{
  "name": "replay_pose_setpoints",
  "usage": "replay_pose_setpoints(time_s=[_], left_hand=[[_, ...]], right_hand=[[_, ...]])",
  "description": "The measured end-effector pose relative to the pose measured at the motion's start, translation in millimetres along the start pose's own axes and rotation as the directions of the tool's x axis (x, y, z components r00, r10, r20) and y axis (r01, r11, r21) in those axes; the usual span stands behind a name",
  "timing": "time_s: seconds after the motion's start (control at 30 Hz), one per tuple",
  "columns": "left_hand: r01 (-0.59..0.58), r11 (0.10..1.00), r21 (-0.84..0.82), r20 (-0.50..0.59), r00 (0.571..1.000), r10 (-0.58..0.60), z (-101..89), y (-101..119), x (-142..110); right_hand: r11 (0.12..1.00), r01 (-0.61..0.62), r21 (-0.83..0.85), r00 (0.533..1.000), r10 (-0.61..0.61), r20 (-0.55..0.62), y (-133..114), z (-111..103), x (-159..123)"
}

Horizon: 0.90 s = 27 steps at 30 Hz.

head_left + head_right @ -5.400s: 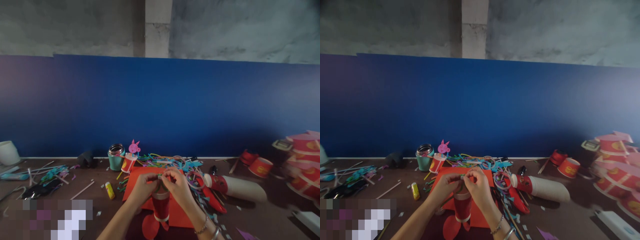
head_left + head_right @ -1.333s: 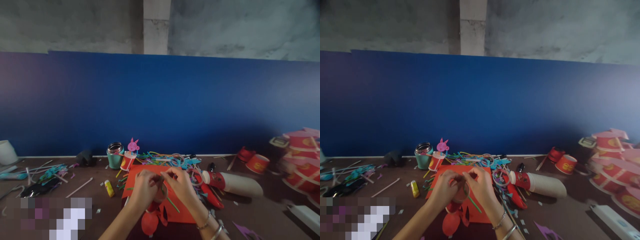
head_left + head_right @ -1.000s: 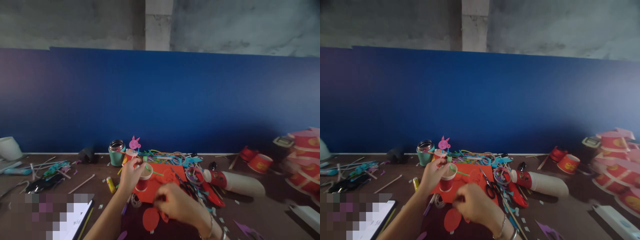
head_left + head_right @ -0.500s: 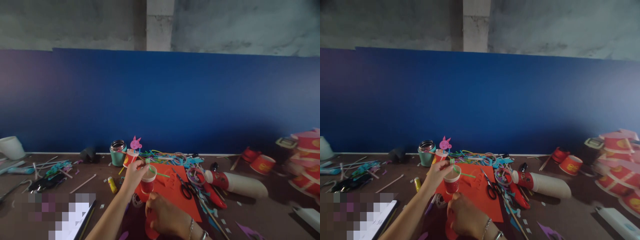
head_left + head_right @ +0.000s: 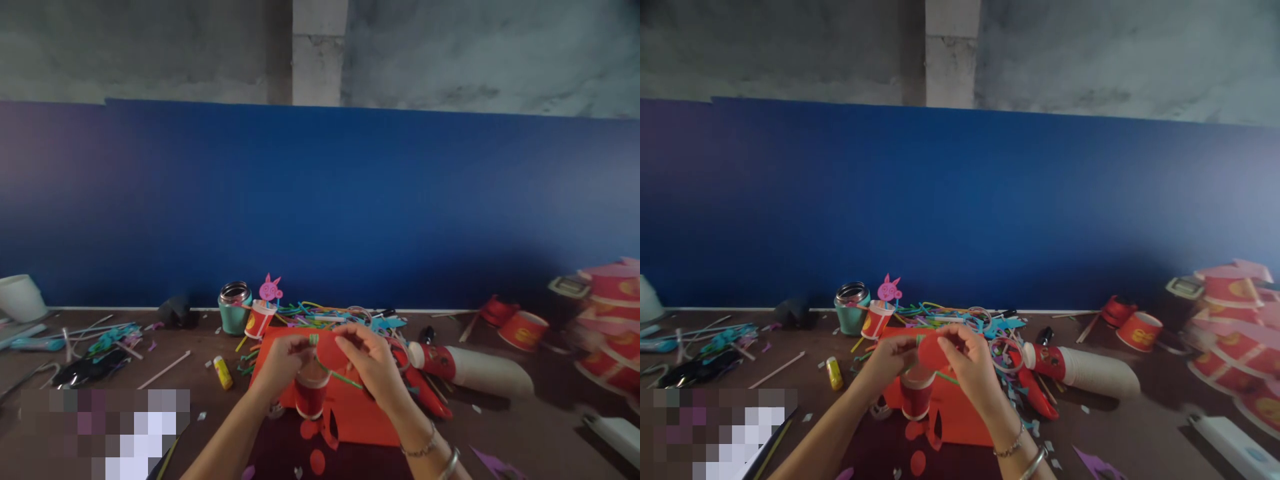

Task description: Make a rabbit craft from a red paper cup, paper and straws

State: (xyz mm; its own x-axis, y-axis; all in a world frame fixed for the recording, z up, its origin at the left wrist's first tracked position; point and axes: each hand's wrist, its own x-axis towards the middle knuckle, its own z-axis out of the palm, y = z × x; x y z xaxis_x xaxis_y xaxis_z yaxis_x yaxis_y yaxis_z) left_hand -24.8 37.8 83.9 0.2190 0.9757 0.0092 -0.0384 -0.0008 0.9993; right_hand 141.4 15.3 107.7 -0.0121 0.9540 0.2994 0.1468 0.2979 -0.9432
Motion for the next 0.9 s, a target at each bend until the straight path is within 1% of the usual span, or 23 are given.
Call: replay_pose_setpoints(time_s=[0.07,0.13,0.2,0.33,0.47,0.7,0.8,0.9], left_hand=[[0.039,0.999,-0.007,-0.004,0.999,-0.039,6.8,-1,-2],[0.073,0.997,0.000,0.003,0.997,-0.073,10.8,-5,-3],[0.089,0.996,0.015,0.017,0.996,-0.089,12.6,-9,-2],[0.094,0.995,-0.028,0.042,0.995,-0.093,13.1,-14,-2],[0.068,0.997,-0.037,0.052,0.996,-0.066,13.5,-13,-3],[0.030,0.998,-0.049,0.108,0.994,-0.025,12.7,-16,-2],[0.052,0.997,-0.056,0.114,0.992,-0.045,13.2,-16,-2],[0.080,0.995,-0.056,0.094,0.993,-0.075,14.5,-15,-2]], right_hand=[[0.997,0.061,-0.046,0.998,-0.062,-0.017,6,-3,3],[0.990,0.114,-0.081,0.993,-0.115,-0.011,12,-3,4],[0.986,0.126,-0.107,0.992,-0.126,0.001,15,-1,4],[0.976,0.129,-0.173,0.992,-0.127,0.023,14,4,3],[0.947,0.199,-0.252,0.980,-0.195,0.042,9,5,2],[0.930,0.263,-0.257,0.965,-0.253,0.069,8,3,2],[0.925,0.278,-0.260,0.961,-0.268,0.071,8,3,2],[0.921,0.287,-0.264,0.958,-0.279,0.068,8,4,2]])
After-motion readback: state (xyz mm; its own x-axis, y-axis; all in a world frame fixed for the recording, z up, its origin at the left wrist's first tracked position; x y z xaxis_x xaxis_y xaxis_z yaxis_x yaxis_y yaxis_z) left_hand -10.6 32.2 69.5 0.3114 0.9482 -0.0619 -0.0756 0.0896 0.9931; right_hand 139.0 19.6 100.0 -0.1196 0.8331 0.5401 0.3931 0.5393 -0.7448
